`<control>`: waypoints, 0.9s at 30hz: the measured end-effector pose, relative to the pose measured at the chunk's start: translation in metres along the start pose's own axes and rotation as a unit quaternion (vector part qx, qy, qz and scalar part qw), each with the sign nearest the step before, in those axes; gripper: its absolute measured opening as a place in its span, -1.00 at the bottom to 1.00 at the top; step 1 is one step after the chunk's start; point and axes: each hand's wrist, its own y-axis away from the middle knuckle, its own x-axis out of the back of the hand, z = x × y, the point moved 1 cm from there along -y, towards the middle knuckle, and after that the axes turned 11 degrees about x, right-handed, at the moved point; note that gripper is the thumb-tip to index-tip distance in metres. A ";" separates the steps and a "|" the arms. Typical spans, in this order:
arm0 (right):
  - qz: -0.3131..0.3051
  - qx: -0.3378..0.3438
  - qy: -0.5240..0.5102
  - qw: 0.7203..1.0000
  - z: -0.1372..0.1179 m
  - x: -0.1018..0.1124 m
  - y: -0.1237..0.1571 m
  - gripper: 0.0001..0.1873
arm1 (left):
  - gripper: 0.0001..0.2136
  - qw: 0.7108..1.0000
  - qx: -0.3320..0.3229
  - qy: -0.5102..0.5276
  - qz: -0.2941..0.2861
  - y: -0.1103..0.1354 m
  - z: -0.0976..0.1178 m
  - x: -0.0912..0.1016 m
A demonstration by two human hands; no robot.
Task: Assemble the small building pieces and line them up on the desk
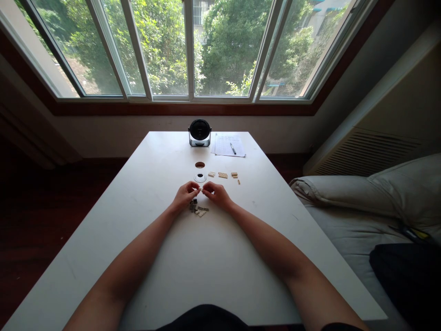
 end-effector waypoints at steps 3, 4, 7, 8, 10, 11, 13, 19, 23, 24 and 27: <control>0.005 0.001 0.004 1.000 -0.001 0.001 0.000 -0.83 | -0.73 1.000 0.001 -0.017 0.012 0.001 0.002 -0.001; 0.007 0.002 0.006 1.000 -0.001 0.001 0.000 -0.84 | -0.73 1.000 0.000 -0.018 0.014 0.001 0.002 -0.001; 0.008 0.009 0.012 1.000 -0.001 0.000 0.001 -0.86 | -0.73 1.000 -0.005 -0.015 0.009 0.001 0.004 -0.002; 0.008 0.013 0.015 1.000 -0.002 0.000 0.001 -0.87 | -0.73 1.000 -0.007 -0.015 0.005 0.001 0.004 -0.002; 0.008 0.020 0.020 1.000 -0.002 0.000 0.001 -0.88 | -0.72 1.000 -0.007 -0.016 -0.001 0.001 0.004 -0.002; 0.008 0.021 0.022 1.000 -0.003 0.000 0.001 -0.89 | -0.72 1.000 -0.006 -0.018 -0.002 0.000 0.004 -0.002; 0.010 0.019 0.021 1.000 -0.003 0.000 0.001 -0.90 | -0.73 1.000 -0.006 -0.019 -0.003 0.000 0.003 -0.001; 0.020 0.019 -0.015 0.999 -0.004 0.000 0.000 -0.87 | -0.75 1.000 -0.007 -0.009 -0.007 -0.001 0.002 0.000; 0.021 0.011 -0.007 1.000 -0.001 0.000 0.000 -0.86 | -0.75 1.000 -0.009 -0.008 -0.002 -0.001 0.001 0.000; 0.022 0.007 -0.004 1.000 0.000 0.000 0.000 -0.85 | -0.74 1.000 -0.007 -0.008 -0.001 -0.001 0.000 0.000; 0.021 0.000 0.001 1.000 0.003 -0.001 0.001 -0.83 | -0.72 1.000 -0.005 -0.009 0.006 -0.001 -0.002 0.000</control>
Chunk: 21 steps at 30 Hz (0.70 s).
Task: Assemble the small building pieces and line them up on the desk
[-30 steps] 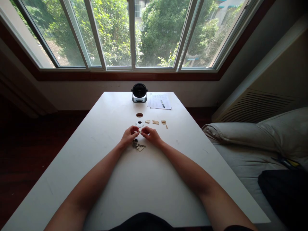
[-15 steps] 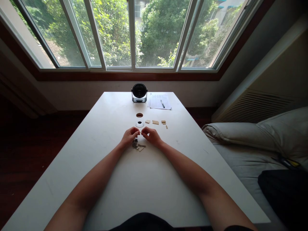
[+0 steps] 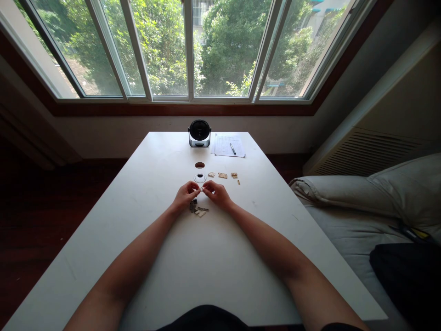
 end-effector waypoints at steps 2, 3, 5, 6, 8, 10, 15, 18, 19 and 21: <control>-0.008 0.004 -0.003 1.000 0.001 -0.001 0.000 -0.84 | -0.71 1.000 0.001 -0.002 0.002 0.000 -0.002 0.000; -0.012 0.006 -0.005 1.000 0.001 -0.001 0.000 -0.84 | -0.71 1.000 0.003 -0.005 0.002 0.000 -0.003 0.000; -0.017 0.006 -0.006 1.000 0.000 -0.001 0.000 -0.83 | -0.71 1.000 0.007 -0.010 0.001 0.000 -0.004 0.000; -0.018 0.004 -0.005 1.000 -0.001 -0.001 0.000 -0.83 | -0.71 1.000 0.009 -0.013 0.002 -0.001 -0.004 0.000; -0.015 0.001 -0.002 1.000 -0.003 0.000 0.000 -0.82 | -0.71 1.000 0.008 -0.014 0.008 -0.001 -0.003 0.000; -0.011 0.001 -0.001 1.000 -0.005 0.001 -0.001 -0.82 | -0.72 1.000 0.003 -0.013 0.011 -0.001 -0.002 0.000; -0.002 0.017 -0.008 1.000 -0.007 0.002 -0.002 -0.83 | -0.74 1.000 -0.004 -0.015 0.001 -0.001 0.001 -0.001; 0.001 0.025 -0.009 1.000 -0.008 0.002 -0.002 -0.83 | -0.75 1.000 -0.005 -0.011 -0.010 -0.001 0.001 0.000; 0.003 0.026 -0.008 1.000 -0.008 0.002 -0.002 -0.83 | -0.76 1.000 -0.004 -0.011 -0.014 -0.001 0.001 -0.001; 0.005 0.026 -0.005 1.000 -0.008 0.001 -0.002 -0.82 | -0.75 1.000 -0.002 -0.011 -0.017 -0.001 0.002 -0.001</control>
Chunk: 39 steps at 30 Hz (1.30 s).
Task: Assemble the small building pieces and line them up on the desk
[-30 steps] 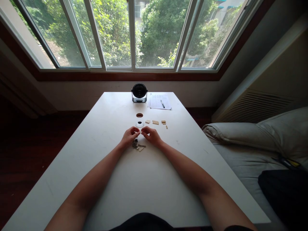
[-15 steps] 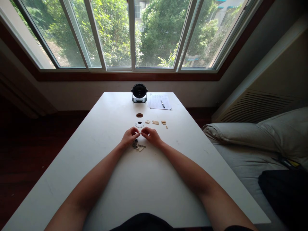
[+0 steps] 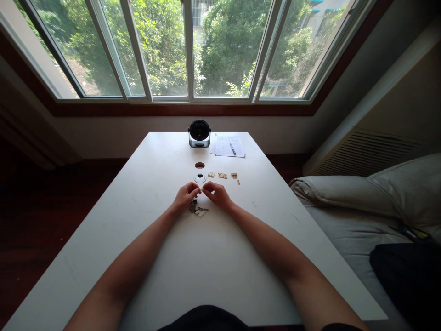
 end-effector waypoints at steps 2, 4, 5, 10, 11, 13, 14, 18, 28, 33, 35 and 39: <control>0.000 -0.002 0.000 1.000 0.000 0.000 0.000 -0.80 | -0.75 1.000 0.000 -0.001 0.004 0.000 0.000 0.000; 0.000 -0.002 -0.006 1.000 0.000 0.000 0.000 -0.78 | -0.74 1.000 -0.004 -0.004 0.011 0.001 0.000 0.000; 0.001 0.000 -0.010 1.000 0.000 0.000 -0.001 -0.76 | -0.74 1.000 -0.006 -0.006 0.013 0.001 0.000 0.000; 0.002 0.015 -0.001 1.000 0.001 0.000 0.000 -0.74 | -0.75 1.000 -0.010 -0.022 0.019 0.001 -0.002 0.001; 0.001 0.021 0.005 1.000 0.002 0.000 0.000 -0.75 | -0.75 0.999 -0.010 -0.026 0.023 0.001 -0.003 0.001; -0.006 0.035 0.021 0.999 0.003 0.000 0.000 -0.78 | -0.75 0.999 -0.010 -0.031 0.029 0.000 -0.004 0.002; -0.013 0.044 0.035 0.998 0.004 0.001 0.001 -0.80 | -0.76 0.999 -0.010 -0.031 0.030 0.000 -0.004 0.001; -0.048 0.083 0.104 0.990 0.006 0.001 0.002 -0.89 | -0.77 0.999 -0.011 -0.035 0.031 0.000 -0.004 0.001; -0.047 -0.010 0.268 0.962 0.027 0.011 -0.003 -0.93 | -0.75 0.994 0.025 -0.057 0.092 -0.001 -0.011 0.000; -0.037 -0.065 0.309 0.948 0.037 0.017 -0.008 -0.84 | -0.75 0.994 0.023 -0.061 0.089 0.000 -0.009 0.000; -0.035 -0.065 0.307 0.949 0.039 0.017 -0.007 -0.85 | -0.76 0.994 0.022 -0.063 0.091 0.000 -0.007 0.000; -0.056 -0.053 0.304 0.949 0.041 0.016 -0.004 -0.87 | -0.77 0.993 0.019 -0.070 0.091 0.001 -0.006 0.000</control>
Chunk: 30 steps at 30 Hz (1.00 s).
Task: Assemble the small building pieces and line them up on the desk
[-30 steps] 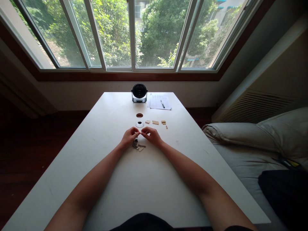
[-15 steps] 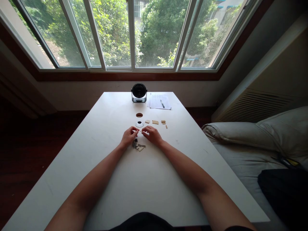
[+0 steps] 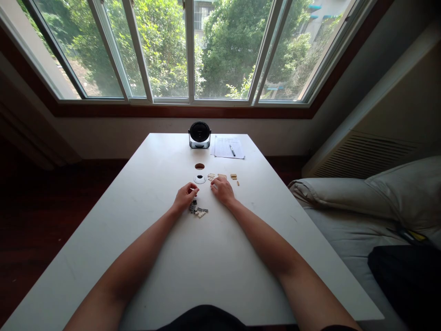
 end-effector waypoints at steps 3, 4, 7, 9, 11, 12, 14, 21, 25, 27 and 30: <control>-0.005 0.007 0.004 1.000 0.000 -0.001 0.001 -0.84 | -0.76 1.000 0.001 0.002 -0.001 -0.001 -0.001 -0.001; -0.006 0.009 0.004 1.000 0.000 -0.001 0.000 -0.84 | -0.76 1.000 0.003 0.002 -0.002 -0.001 -0.002 -0.001; -0.011 0.015 0.001 1.000 -0.001 -0.001 0.000 -0.82 | -0.76 1.000 0.004 -0.004 -0.003 -0.002 -0.004 -0.002; -0.017 0.017 -0.002 1.000 -0.001 -0.001 -0.001 -0.80 | -0.76 1.000 0.001 -0.008 -0.003 -0.003 -0.006 -0.002; -0.024 0.021 -0.004 0.999 -0.001 0.000 -0.001 -0.77 | -0.76 1.000 -0.002 -0.008 -0.002 -0.003 -0.006 -0.002; -0.027 0.023 -0.005 0.999 -0.001 0.000 -0.001 -0.76 | -0.77 1.000 -0.003 -0.007 -0.001 -0.003 -0.006 -0.002; -0.030 0.028 -0.006 0.999 -0.001 0.000 -0.001 -0.75 | -0.77 1.000 -0.003 -0.005 -0.002 -0.003 -0.006 -0.001; -0.035 0.032 -0.008 0.999 -0.003 0.002 0.001 -0.74 | -0.77 1.000 0.001 -0.001 -0.004 -0.002 -0.004 -0.001; -0.036 0.048 -0.014 0.998 -0.004 0.003 0.001 -0.71 | -0.76 1.000 0.003 0.004 -0.005 -0.002 -0.003 -0.001; -0.041 0.058 -0.014 0.997 -0.005 0.003 0.001 -0.70 | -0.76 1.000 0.000 0.004 -0.005 -0.002 -0.003 -0.001; -0.045 0.056 -0.007 0.997 -0.005 0.003 0.002 -0.70 | -0.77 1.000 -0.003 0.000 -0.006 -0.002 -0.004 -0.002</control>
